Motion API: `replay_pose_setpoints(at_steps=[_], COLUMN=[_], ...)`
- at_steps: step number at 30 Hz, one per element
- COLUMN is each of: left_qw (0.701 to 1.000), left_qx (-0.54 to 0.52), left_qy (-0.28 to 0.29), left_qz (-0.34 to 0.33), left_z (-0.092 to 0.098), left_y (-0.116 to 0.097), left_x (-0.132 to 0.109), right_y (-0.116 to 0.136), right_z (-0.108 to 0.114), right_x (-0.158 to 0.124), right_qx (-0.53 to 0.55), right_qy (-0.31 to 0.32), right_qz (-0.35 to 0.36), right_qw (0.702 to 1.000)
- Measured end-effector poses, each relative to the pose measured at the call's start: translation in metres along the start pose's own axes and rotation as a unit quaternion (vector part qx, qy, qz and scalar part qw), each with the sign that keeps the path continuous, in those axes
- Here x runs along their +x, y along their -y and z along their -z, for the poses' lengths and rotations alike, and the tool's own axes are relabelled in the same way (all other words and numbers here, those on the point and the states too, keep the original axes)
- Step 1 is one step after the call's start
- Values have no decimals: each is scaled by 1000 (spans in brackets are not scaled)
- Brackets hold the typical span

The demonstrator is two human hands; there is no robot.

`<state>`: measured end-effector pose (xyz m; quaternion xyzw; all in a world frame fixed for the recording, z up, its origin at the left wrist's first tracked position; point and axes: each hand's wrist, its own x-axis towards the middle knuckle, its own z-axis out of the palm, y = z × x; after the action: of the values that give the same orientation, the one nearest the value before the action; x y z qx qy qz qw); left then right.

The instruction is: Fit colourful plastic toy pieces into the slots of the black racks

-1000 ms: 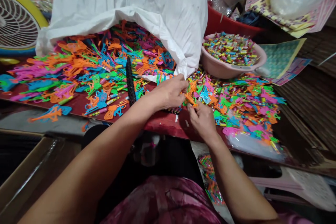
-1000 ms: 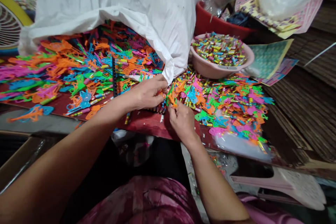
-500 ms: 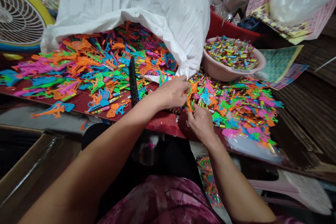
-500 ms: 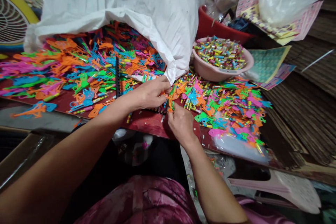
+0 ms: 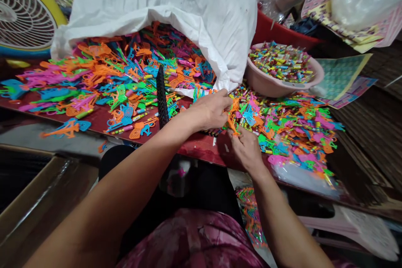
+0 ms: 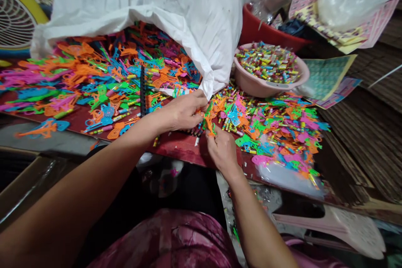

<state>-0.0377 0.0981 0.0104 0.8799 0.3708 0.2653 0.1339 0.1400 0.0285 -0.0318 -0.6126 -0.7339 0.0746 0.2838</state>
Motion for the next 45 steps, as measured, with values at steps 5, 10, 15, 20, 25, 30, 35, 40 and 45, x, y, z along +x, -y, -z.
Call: replay_pose_setpoints(at_steps=[5, 10, 15, 20, 25, 30, 35, 40, 45], left_qw=[1000, 1000, 1000, 1000, 1000, 1000, 999, 985, 908], left_qx=[8, 12, 4, 13, 10, 4, -20, -45, -66], left_qy=[4, 7, -1, 2, 5, 3, -29, -166, -378], left_qz=[-6, 5, -5, -9, -4, -8, -25, -21, 165], left_z=[1, 2, -1, 0, 2, 0, 13, 47, 20], left_y=[0, -1, 1, 0, -1, -1, -6, -10, -8], left_x=[0, 1, -1, -1, -1, -3, -4, -28, -93], right_y=[2, -2, -11, -12, -14, -23, -40, -62, -76], right_z=[7, 6, -2, -8, 0, 14, 3, -14, -24], right_x=[7, 6, 1, 4, -4, -9, 27, 43, 14], right_qx=[-18, 10, 61, -9, 35, 241, 393, 331, 231], right_qy=[30, 36, 32, -28, -98, -111, -40, 32, -57], right_qz=[-19, -35, -84, -30, -16, -57, -174, -230, -159], right_qw=[999, 999, 994, 999, 994, 962, 902, 915, 958])
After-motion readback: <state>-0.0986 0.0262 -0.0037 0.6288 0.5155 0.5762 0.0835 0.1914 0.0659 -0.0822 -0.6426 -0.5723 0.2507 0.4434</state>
